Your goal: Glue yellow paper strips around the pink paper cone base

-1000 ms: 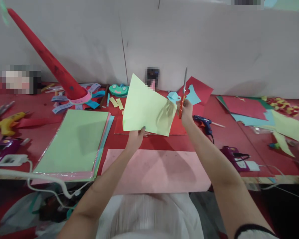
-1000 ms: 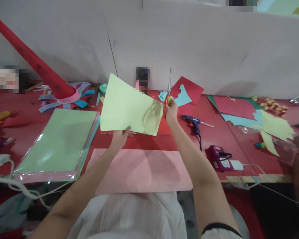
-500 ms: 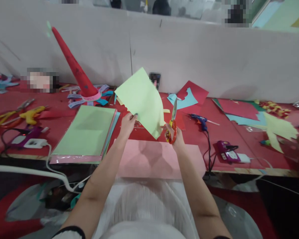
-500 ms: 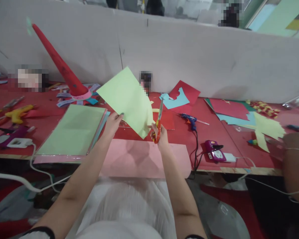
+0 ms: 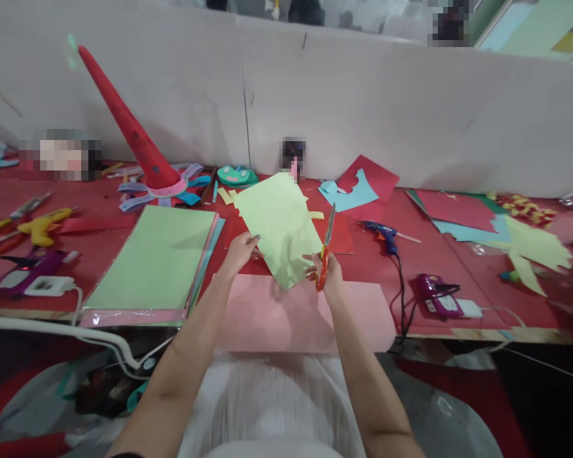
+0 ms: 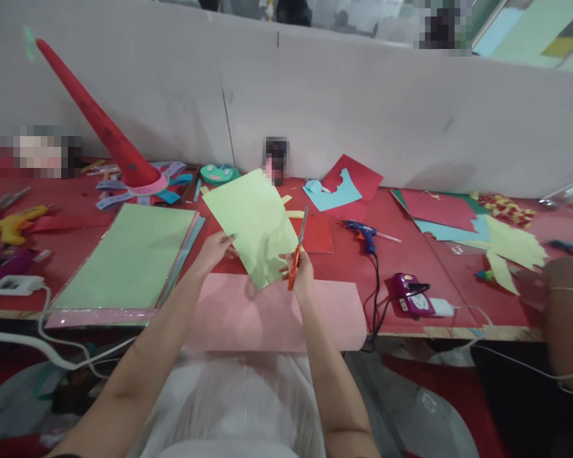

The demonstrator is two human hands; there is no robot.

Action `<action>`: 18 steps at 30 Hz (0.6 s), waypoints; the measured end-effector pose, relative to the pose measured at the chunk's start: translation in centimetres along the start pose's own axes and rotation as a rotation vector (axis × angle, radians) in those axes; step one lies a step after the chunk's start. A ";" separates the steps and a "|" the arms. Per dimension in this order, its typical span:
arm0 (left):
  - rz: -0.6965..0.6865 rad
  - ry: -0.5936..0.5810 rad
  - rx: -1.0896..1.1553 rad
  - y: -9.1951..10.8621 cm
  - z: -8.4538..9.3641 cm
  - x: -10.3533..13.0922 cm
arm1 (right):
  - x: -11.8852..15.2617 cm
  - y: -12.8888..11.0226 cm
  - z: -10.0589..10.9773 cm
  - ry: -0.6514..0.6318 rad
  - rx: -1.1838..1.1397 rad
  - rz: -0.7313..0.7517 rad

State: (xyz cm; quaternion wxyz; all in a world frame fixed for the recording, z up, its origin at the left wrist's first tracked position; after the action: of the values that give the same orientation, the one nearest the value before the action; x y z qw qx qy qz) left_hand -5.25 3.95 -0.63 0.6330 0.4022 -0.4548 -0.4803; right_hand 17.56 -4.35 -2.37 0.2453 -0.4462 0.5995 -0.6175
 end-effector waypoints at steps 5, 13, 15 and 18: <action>0.044 -0.033 0.052 -1.3 -1.7 -0.7 | 0.5 -0.2 0.3 0.027 0.057 0.040; -0.089 -0.077 0.095 0.2 -2.9 -1.0 | 0.4 -0.6 1.4 0.060 0.112 0.080; -0.116 -0.048 0.071 1.1 -2.2 -1.0 | 0.1 -0.7 2.0 0.093 0.097 0.114; -0.104 -0.003 0.041 2.2 -1.0 -0.9 | -0.3 -1.0 3.0 0.162 0.090 0.166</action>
State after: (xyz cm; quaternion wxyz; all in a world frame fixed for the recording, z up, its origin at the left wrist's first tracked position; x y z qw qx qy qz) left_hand -3.90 5.38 1.05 0.5980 0.4374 -0.4440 -0.5040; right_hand 20.47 -5.44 -1.80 0.2662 -0.3324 0.6239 -0.6553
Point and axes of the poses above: each hand's wrist, its own x-axis away from the middle knuckle, its own z-axis out of the back of the hand, y = z × x, the point moved 9 cm from there along -x, towards the middle knuckle, and after that the axes turned 10 degrees about y, right-handed, at the moved point
